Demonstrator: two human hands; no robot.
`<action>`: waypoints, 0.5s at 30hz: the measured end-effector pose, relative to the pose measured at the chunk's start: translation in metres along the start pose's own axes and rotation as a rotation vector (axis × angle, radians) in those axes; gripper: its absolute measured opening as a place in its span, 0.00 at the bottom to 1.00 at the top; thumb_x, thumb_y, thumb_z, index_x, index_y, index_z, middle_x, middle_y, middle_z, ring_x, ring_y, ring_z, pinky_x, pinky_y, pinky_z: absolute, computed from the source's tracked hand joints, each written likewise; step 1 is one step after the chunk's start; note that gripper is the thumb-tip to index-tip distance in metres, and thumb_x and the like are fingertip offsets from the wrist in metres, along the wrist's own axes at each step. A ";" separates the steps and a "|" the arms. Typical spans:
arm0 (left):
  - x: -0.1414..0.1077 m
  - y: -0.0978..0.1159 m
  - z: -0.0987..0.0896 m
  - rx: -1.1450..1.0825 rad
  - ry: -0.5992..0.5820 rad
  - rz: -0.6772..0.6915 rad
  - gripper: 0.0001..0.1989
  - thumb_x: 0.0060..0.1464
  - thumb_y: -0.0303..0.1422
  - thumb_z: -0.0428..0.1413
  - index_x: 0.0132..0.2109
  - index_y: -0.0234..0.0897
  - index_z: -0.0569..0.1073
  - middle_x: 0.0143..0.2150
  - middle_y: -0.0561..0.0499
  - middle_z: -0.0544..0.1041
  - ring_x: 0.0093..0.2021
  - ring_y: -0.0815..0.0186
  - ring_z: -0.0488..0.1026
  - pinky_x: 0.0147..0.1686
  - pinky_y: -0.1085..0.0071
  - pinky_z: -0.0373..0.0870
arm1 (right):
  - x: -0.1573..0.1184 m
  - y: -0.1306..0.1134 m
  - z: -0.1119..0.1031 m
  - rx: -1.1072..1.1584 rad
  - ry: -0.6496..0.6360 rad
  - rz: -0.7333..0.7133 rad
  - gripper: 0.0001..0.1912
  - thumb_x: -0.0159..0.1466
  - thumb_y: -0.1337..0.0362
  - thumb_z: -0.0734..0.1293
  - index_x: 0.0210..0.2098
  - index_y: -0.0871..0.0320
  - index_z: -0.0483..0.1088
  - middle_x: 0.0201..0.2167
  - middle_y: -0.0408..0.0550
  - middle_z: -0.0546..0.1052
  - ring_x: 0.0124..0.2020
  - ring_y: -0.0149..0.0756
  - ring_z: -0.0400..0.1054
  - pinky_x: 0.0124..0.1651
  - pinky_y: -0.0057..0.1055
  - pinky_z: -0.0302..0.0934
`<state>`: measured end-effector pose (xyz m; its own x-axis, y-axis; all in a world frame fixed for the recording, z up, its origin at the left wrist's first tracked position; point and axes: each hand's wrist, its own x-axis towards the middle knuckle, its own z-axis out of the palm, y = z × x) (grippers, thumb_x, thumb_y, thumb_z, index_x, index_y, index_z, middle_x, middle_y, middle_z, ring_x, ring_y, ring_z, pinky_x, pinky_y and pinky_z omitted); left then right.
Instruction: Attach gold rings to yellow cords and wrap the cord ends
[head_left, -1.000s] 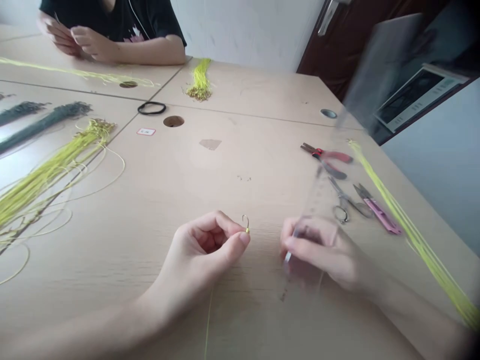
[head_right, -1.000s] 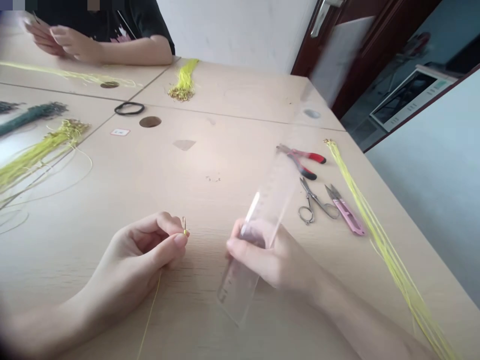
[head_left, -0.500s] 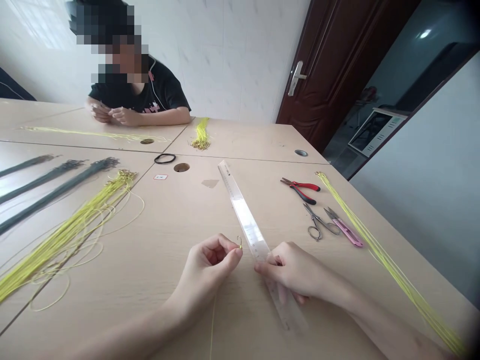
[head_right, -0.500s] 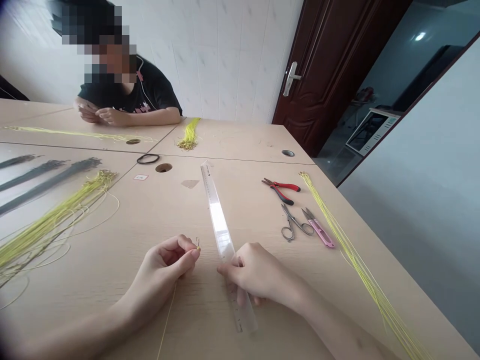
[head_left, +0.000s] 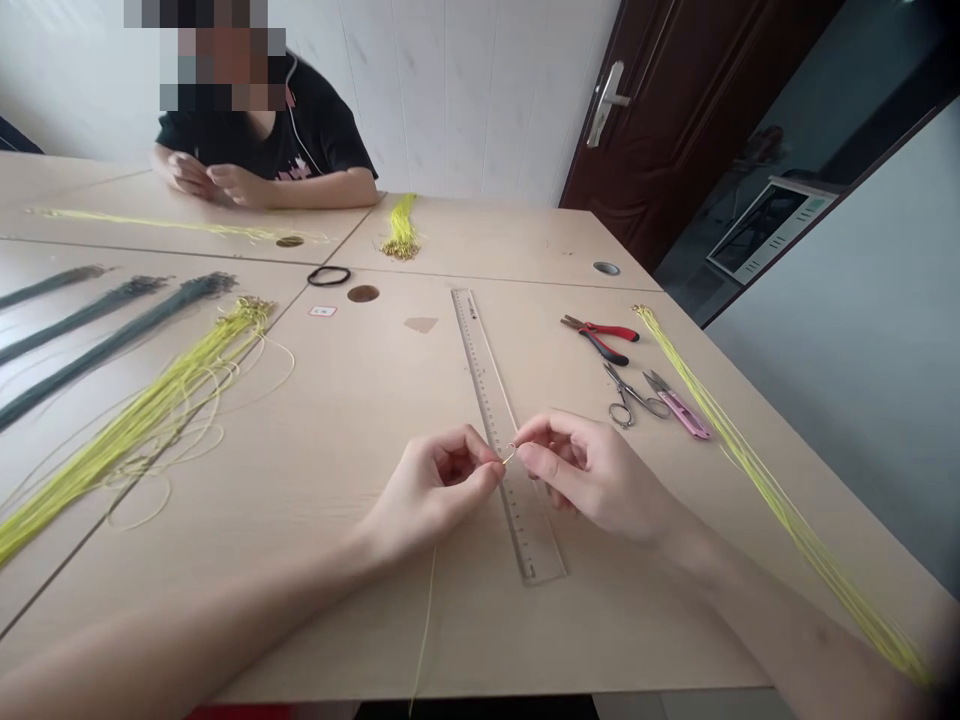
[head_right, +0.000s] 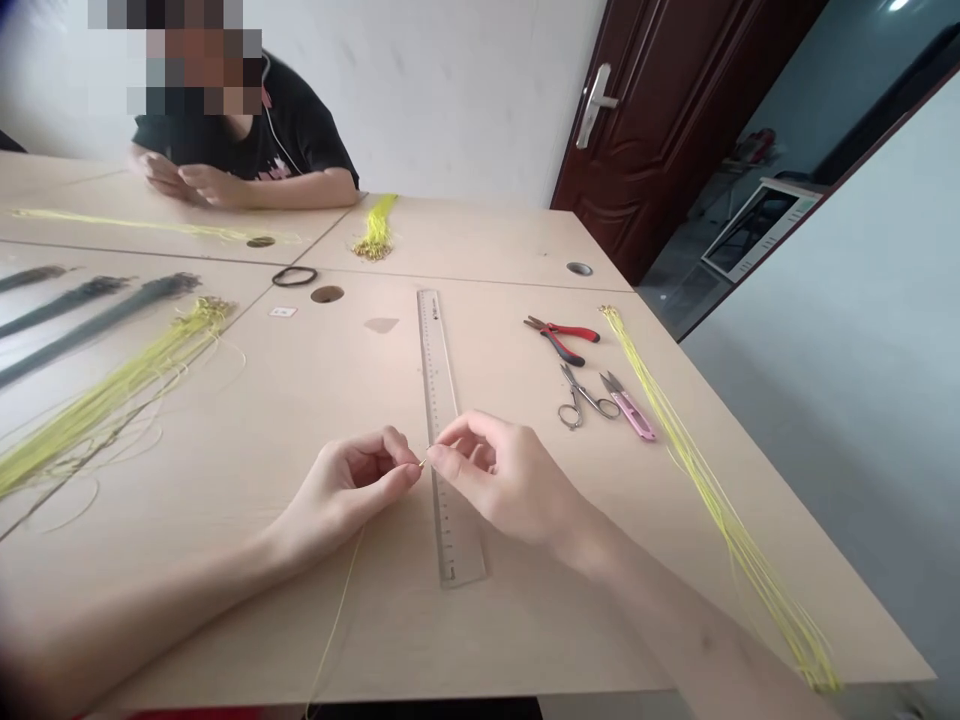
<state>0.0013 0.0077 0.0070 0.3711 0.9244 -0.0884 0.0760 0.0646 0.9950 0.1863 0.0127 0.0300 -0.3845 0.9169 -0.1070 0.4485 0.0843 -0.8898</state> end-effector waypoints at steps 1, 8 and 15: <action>-0.001 0.000 0.000 -0.003 -0.024 -0.005 0.09 0.55 0.32 0.53 0.28 0.33 0.66 0.23 0.56 0.62 0.25 0.72 0.55 0.25 0.74 0.51 | 0.000 0.001 0.002 0.053 -0.012 -0.001 0.13 0.63 0.52 0.62 0.36 0.56 0.67 0.27 0.41 0.68 0.23 0.26 0.62 0.24 0.24 0.57; -0.001 -0.001 -0.002 0.043 -0.043 -0.004 0.08 0.54 0.32 0.54 0.28 0.34 0.67 0.21 0.58 0.61 0.23 0.74 0.55 0.22 0.76 0.52 | -0.002 0.010 0.014 0.190 -0.023 0.019 0.10 0.63 0.57 0.62 0.30 0.57 0.66 0.23 0.39 0.67 0.20 0.26 0.61 0.19 0.22 0.55; -0.003 0.000 -0.003 -0.017 0.019 -0.036 0.07 0.53 0.30 0.55 0.27 0.34 0.68 0.22 0.57 0.65 0.23 0.74 0.60 0.22 0.78 0.57 | -0.003 0.017 0.035 0.326 0.115 -0.056 0.09 0.64 0.59 0.63 0.30 0.57 0.64 0.22 0.38 0.66 0.17 0.24 0.61 0.18 0.23 0.53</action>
<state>-0.0024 0.0062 0.0068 0.3508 0.9283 -0.1234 0.0735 0.1040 0.9919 0.1669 -0.0023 -0.0006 -0.2999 0.9538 -0.0196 0.1407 0.0239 -0.9898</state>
